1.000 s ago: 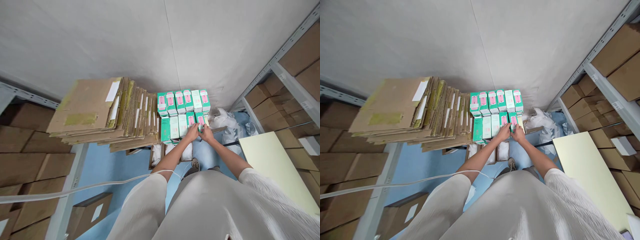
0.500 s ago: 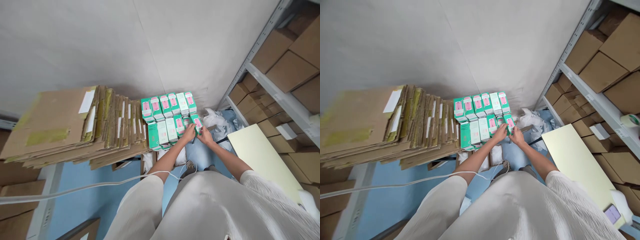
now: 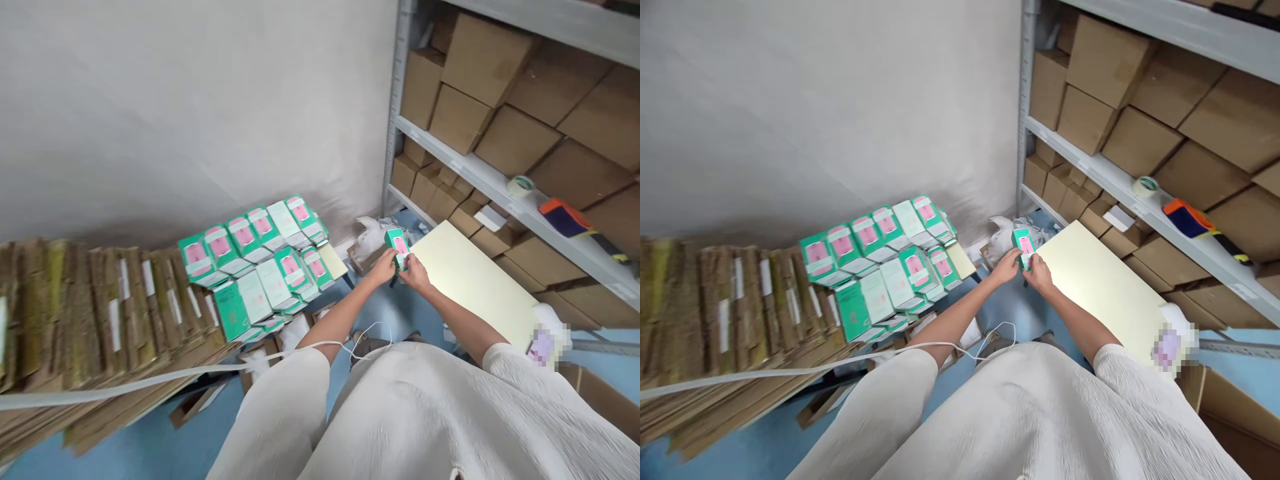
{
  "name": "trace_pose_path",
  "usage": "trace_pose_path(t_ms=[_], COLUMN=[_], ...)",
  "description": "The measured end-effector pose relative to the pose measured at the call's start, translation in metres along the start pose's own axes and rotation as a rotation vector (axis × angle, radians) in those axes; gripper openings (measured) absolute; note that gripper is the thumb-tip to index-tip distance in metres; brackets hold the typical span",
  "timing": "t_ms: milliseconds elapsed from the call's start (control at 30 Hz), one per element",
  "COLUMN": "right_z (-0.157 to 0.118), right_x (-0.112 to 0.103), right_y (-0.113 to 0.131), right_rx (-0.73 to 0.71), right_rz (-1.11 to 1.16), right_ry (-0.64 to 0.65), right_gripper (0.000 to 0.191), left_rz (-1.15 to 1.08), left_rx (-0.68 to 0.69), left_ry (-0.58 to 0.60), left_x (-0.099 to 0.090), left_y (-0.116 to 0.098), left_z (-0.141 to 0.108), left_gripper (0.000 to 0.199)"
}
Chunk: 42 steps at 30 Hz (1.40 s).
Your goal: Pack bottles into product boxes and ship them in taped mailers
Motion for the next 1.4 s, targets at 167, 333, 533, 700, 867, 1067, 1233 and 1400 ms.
trace_pose_path(t_ms=[167,333,533,700,867,1067,1233,1400], right_z=[-0.032,-0.069,-0.108,-0.126,-0.132,-0.122,-0.111,-0.108], right_x=[-0.039,-0.065,-0.079,-0.083,-0.079,-0.061,-0.046,-0.043], right_y=[-0.097,-0.176,-0.235,-0.261,-0.276,-0.281,-0.282,-0.291], right_rx=[0.112,0.266,0.440,0.590,0.745,0.865,0.913,0.921], right_rz=[-0.025,-0.049,-0.025,0.028,0.066,0.095,0.128,0.162], right_ry=[-0.043,-0.042,-0.045,-0.066,-0.103,-0.141,-0.152,-0.176], right_gripper=[0.034,0.035,0.036,0.039,0.045,0.052,0.058,0.055], left_rz=[-0.107,-0.166,-0.191,-0.227,-0.179,-0.099,-0.007,0.054], left_rx=[-0.063,-0.095,-0.156,-0.136,-0.090,0.028,0.012,0.019], left_ry=[0.178,0.335,0.502,0.644,0.785,0.852,0.919,0.873], left_x=[0.103,0.193,0.267,0.310,0.336,0.343,0.343,0.343], left_y=[-0.038,-0.072,-0.096,-0.101,-0.100,-0.095,-0.084,-0.081], left_z=[0.029,0.043,0.052,0.063,0.076,0.098,0.115,0.133], left_gripper=[0.067,0.071,0.071,0.071,0.072,0.067,0.059,0.051])
Point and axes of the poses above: each hand's wrist, its own z-axis towards the middle knuckle, its own x-axis out of the palm, y = z × x, the point moved 5 cm from there along z, towards the middle knuckle, and after that the axes turned 3 degrees about -x, right-handed, at the moved point
